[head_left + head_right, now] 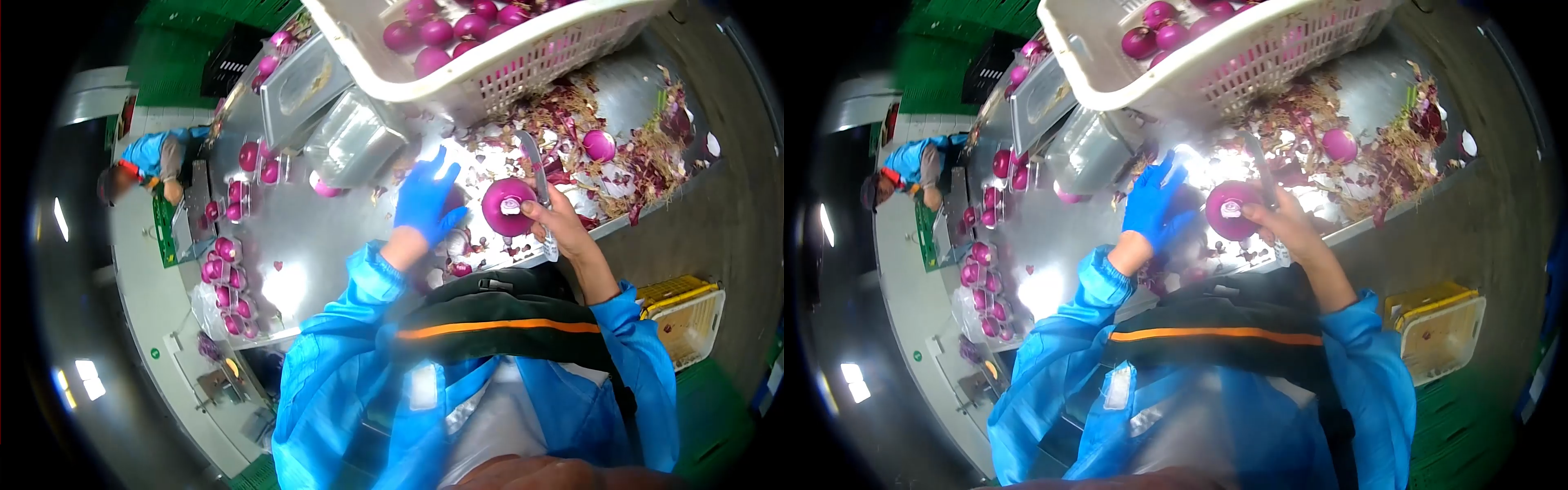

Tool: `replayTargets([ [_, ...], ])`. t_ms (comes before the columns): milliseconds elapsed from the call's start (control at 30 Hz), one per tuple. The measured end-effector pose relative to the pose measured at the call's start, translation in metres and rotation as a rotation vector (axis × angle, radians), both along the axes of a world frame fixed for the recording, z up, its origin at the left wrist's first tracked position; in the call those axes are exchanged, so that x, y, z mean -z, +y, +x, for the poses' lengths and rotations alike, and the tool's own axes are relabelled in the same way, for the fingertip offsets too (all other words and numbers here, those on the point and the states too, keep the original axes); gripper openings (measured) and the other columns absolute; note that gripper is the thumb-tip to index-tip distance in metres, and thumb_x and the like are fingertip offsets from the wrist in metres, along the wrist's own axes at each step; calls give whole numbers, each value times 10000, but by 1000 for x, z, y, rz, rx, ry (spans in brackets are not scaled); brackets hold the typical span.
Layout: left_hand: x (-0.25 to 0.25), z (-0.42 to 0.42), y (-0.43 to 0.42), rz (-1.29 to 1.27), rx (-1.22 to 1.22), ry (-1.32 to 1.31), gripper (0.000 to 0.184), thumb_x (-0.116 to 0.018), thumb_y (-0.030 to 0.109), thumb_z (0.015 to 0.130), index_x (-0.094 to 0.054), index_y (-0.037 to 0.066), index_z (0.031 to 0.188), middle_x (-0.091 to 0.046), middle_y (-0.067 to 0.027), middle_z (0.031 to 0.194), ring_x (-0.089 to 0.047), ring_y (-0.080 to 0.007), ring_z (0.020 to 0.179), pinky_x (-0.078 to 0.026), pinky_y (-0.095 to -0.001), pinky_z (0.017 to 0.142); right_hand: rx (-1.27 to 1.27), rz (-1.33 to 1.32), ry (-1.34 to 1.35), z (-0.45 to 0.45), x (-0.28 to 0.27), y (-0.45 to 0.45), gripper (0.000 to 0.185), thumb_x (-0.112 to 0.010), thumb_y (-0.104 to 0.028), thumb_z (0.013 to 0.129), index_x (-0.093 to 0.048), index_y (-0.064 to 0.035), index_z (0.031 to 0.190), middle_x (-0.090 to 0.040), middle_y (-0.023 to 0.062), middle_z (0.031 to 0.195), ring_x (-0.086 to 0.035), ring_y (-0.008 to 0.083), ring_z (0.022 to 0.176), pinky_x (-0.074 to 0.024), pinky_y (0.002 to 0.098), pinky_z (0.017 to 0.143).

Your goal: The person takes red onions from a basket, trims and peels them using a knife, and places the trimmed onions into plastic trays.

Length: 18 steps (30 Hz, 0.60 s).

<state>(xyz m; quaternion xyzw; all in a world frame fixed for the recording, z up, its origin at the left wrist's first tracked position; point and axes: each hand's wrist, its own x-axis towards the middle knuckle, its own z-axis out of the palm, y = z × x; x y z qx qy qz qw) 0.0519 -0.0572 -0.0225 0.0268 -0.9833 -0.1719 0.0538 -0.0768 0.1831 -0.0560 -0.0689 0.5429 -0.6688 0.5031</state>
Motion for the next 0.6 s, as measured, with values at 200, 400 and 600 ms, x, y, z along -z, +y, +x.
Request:
replayTargets([
  [200,21,61,-15,45,-76,-44,454,-651,158,836,-561,86,1275,-540,-153,1347,-546,-370,1154,-446,-448,973,-27,359,896,24,-35,-67,620,-766,-393,772,-552,-70,1256,-664,191,1097,-665,317,969,-509,391,838],
  [400,39,89,-32,117,-253,142,408,-634,186,849,-581,78,1239,-577,-167,1273,-549,-366,1120,-440,-446,967,-250,582,1597,52,5,-118,546,-702,-447,813,-539,-165,1252,-592,134,1028,-660,312,689,-532,405,565],
  [600,104,93,-66,555,-617,142,388,-591,218,935,-566,64,1290,-592,-173,1248,-559,-320,1154,-431,-406,999,-35,583,1202,26,15,-105,475,-642,-309,885,-529,-47,1264,-637,209,1024,-633,386,899,-498,466,799],
])
